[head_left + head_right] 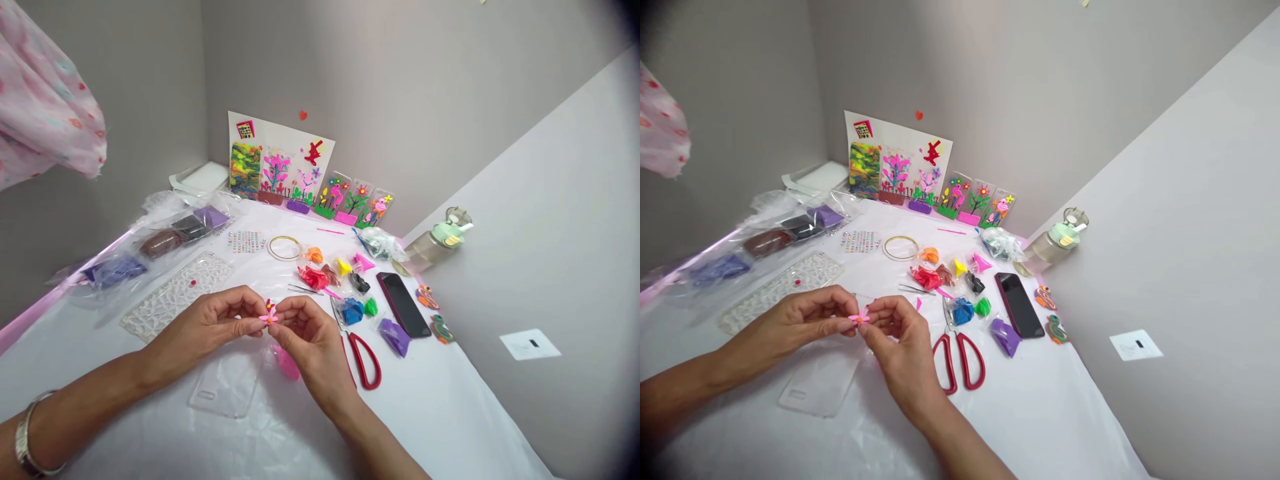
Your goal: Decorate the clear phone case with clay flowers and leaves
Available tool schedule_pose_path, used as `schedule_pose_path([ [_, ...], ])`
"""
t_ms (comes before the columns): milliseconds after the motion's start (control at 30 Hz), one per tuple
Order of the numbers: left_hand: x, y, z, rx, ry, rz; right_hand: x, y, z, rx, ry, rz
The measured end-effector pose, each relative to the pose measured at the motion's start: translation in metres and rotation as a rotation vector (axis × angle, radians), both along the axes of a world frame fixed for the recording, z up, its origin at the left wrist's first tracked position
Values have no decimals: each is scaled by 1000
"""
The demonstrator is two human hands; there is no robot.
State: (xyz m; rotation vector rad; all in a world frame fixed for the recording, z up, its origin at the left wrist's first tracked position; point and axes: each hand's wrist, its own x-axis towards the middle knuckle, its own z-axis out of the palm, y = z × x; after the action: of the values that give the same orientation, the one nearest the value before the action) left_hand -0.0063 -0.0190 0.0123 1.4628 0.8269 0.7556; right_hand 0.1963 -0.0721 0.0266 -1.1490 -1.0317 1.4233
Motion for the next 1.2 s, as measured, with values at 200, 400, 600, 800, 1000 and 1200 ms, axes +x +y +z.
schedule_pose_path([
  [200, -3, 2, 1, 43, -1, 18, 1, 0, 2, 17, -38, 25],
  [400, -7, 4, 2, 60, 36, 15, 0, -2, 6, -4, -109, 89],
  [600, -8, 4, -1, 41, 40, 0, 1, -1, 6, -6, -95, 63],
  [800, -5, 4, -2, 24, 41, -21, 3, 1, 5, -24, -60, 79],
  [1000, -6, 5, 3, 78, 44, 7, 1, 3, 5, -38, 0, 38],
  [1200, -3, 0, 0, 69, -11, 28, -3, 3, 1, -54, 27, 59],
])
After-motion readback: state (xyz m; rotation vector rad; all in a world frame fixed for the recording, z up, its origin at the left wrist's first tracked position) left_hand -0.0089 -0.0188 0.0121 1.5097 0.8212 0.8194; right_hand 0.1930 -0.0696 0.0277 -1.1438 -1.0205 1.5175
